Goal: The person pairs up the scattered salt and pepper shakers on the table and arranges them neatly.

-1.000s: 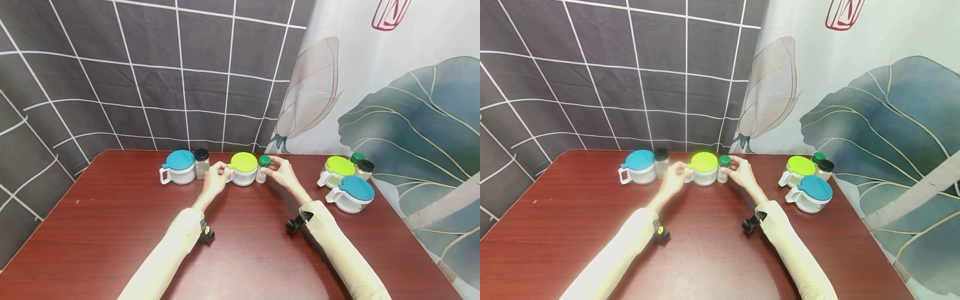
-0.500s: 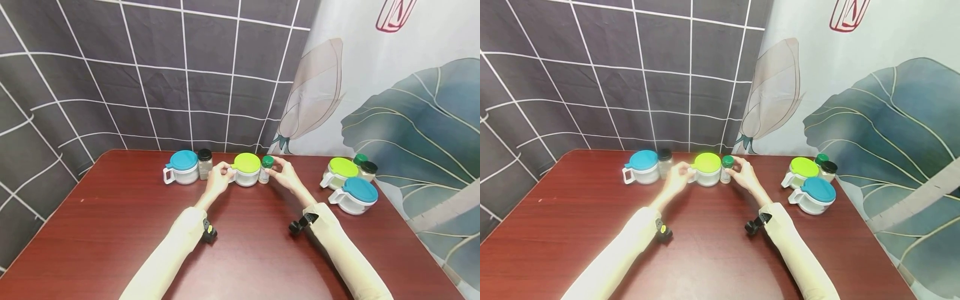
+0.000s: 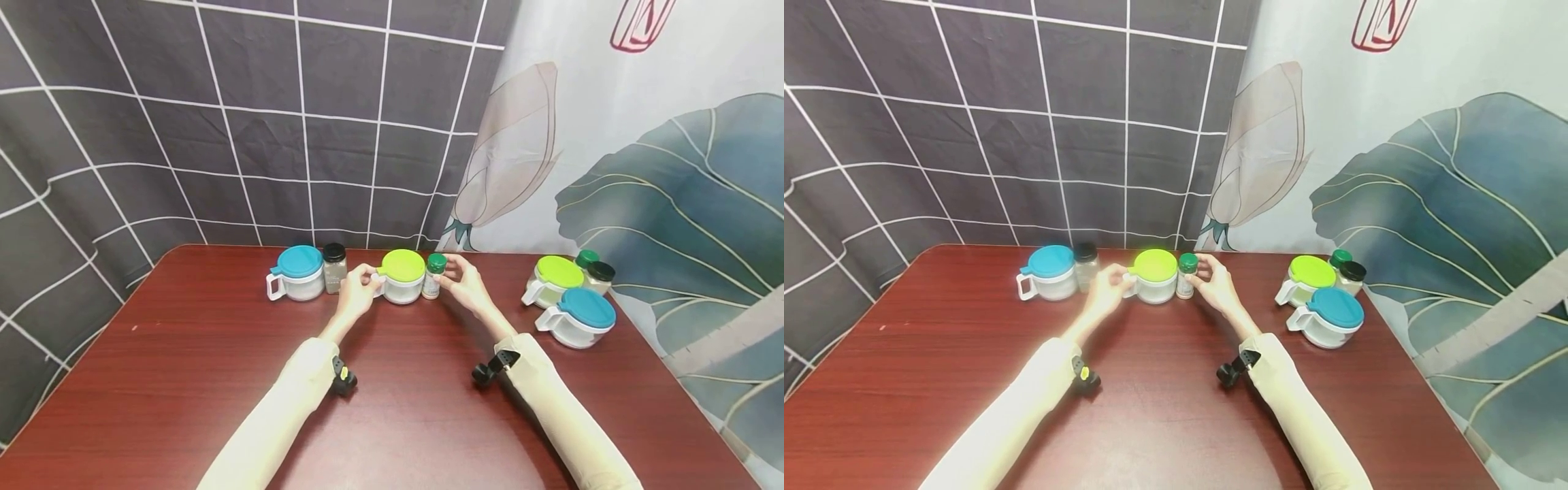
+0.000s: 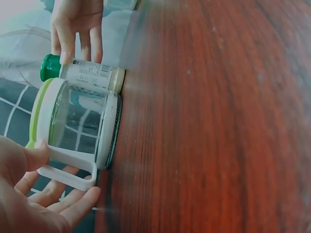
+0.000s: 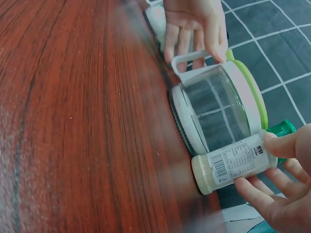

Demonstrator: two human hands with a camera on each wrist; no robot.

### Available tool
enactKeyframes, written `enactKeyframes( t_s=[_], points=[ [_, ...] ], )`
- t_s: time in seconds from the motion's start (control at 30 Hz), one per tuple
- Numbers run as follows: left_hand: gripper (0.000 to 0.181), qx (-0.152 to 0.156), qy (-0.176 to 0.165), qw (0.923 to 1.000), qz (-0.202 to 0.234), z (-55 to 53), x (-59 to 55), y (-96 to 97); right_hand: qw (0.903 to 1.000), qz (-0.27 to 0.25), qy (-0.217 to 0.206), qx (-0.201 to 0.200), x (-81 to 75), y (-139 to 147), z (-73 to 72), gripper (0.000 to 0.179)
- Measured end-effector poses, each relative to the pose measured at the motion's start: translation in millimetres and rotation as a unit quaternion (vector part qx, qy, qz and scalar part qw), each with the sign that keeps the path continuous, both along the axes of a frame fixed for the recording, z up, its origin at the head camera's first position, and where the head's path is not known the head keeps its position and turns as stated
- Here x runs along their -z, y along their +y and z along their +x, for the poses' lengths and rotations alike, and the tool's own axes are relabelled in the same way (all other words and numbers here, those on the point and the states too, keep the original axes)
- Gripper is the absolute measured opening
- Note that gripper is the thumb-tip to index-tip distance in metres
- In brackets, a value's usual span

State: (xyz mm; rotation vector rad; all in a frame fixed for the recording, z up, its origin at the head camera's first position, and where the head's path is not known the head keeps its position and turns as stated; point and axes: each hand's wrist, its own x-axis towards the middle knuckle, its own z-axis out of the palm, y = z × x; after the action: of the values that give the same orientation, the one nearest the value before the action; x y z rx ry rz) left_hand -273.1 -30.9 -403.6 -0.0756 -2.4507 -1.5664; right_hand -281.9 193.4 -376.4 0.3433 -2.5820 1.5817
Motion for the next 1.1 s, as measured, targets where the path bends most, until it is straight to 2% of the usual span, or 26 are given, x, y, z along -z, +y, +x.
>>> enactKeyframes(
  t_s=[0.13,0.3,0.47,0.6,0.7,0.83,1.1],
  points=[
    [0.022,-0.004,-0.007,1.0,0.001,-1.3,0.3,0.2,1.0,0.0,0.001,-0.001,13.3,6,-9.5,0.047],
    [0.026,-0.009,-0.014,0.9998,0.005,-1.2,-0.2,-0.1,1.0,0.005,0.004,-0.002,18.5,7,-12.3,0.048],
    [0.029,-0.015,-0.009,0.9998,0.004,0.6,-1.9,-0.6,1.0,-0.003,0.008,-0.005,17.6,9,-9.3,0.05],
    [0.03,-0.013,-0.011,0.9998,0.011,2.7,-3.6,0.6,0.9998,-0.013,0.006,-0.012,0.6,7,5.7,0.05],
    [0.031,-0.009,-0.012,0.9997,0.021,6.5,-4.3,2.4,0.9998,-0.016,0.003,-0.011,-2.3,7,8.6,0.052],
    [0.038,-0.006,-0.008,0.9995,0.03,12.9,-4.8,4.9,0.9999,-0.005,0.015,-0.002,11.1,14,-0.6,0.053],
    [0.048,-0.004,-0.031,0.9991,0.03,21.4,-10.2,5.1,0.9987,0.028,0.042,0.003,10.2,19,3.1,0.053]
  ],
)
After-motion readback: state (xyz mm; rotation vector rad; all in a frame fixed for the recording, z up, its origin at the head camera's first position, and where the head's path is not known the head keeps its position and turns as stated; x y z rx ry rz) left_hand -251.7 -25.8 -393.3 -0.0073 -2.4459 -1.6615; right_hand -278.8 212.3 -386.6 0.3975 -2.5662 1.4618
